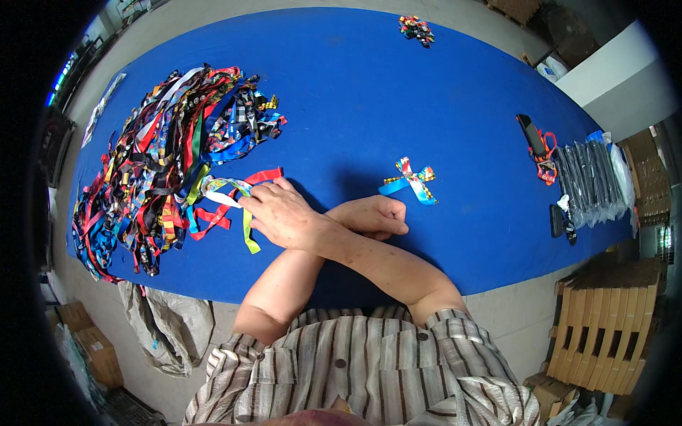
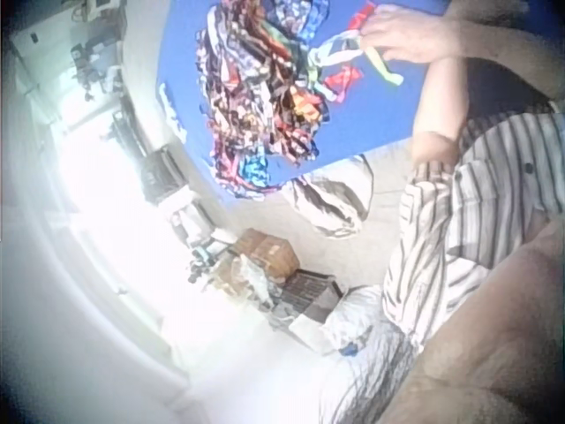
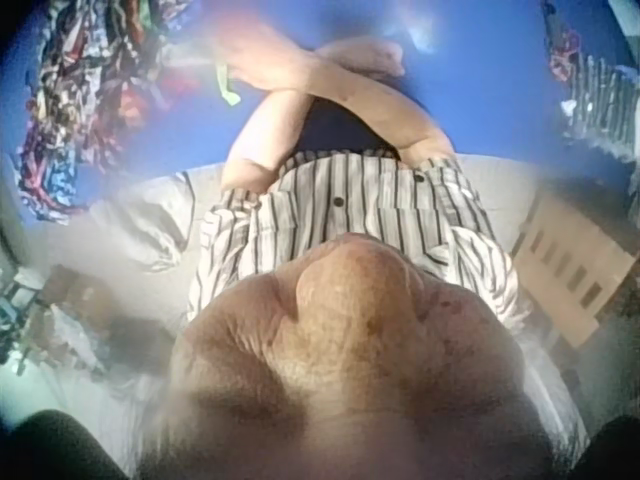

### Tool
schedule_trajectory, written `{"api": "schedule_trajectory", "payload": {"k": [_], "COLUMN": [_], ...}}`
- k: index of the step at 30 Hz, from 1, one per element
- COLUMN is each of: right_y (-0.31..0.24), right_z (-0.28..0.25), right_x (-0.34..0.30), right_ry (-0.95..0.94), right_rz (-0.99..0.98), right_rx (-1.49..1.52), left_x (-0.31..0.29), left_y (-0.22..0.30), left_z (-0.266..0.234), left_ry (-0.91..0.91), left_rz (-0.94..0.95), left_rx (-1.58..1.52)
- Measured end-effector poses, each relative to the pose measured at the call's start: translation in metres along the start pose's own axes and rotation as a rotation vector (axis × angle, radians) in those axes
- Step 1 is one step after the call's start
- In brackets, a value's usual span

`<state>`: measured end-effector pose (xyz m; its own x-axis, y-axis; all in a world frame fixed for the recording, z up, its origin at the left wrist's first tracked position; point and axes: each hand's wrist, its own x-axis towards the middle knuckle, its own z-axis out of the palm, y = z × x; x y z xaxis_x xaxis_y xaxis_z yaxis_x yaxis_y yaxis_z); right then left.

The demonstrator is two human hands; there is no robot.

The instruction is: The person folds a patterned ribbon into a bow shape by hand, secures it with a blue ribbon, and places it on the table. They then pick up a white ribbon and a patterned ribbon, folding and tying them together to form another bow.

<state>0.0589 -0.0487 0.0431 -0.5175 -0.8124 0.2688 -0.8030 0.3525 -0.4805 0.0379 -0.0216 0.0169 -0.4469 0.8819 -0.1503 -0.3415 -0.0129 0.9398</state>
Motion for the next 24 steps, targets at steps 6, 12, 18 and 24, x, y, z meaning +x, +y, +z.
{"api": "schedule_trajectory", "payload": {"k": [6, 12, 18, 24], "right_y": [0.016, 0.014, 0.019, 0.034], "right_z": [-0.022, -0.017, 0.009, 0.010], "right_x": [0.019, 0.036, 0.037, 0.037], "right_ry": [0.074, -0.029, 0.001, 0.153], "right_rz": [0.028, 0.079, 0.068, 0.033], "right_rx": [-0.110, -0.242, -0.240, -0.164], "left_x": [0.005, 0.008, 0.005, 0.009], "left_y": [0.002, -0.015, -0.012, -0.005], "left_z": [-0.001, -0.007, -0.008, -0.008], "left_ry": [0.021, -0.028, -0.008, 0.034], "left_rz": [0.126, 0.178, 0.107, 0.118], "left_rx": [0.180, 0.090, 0.006, 0.103]}}
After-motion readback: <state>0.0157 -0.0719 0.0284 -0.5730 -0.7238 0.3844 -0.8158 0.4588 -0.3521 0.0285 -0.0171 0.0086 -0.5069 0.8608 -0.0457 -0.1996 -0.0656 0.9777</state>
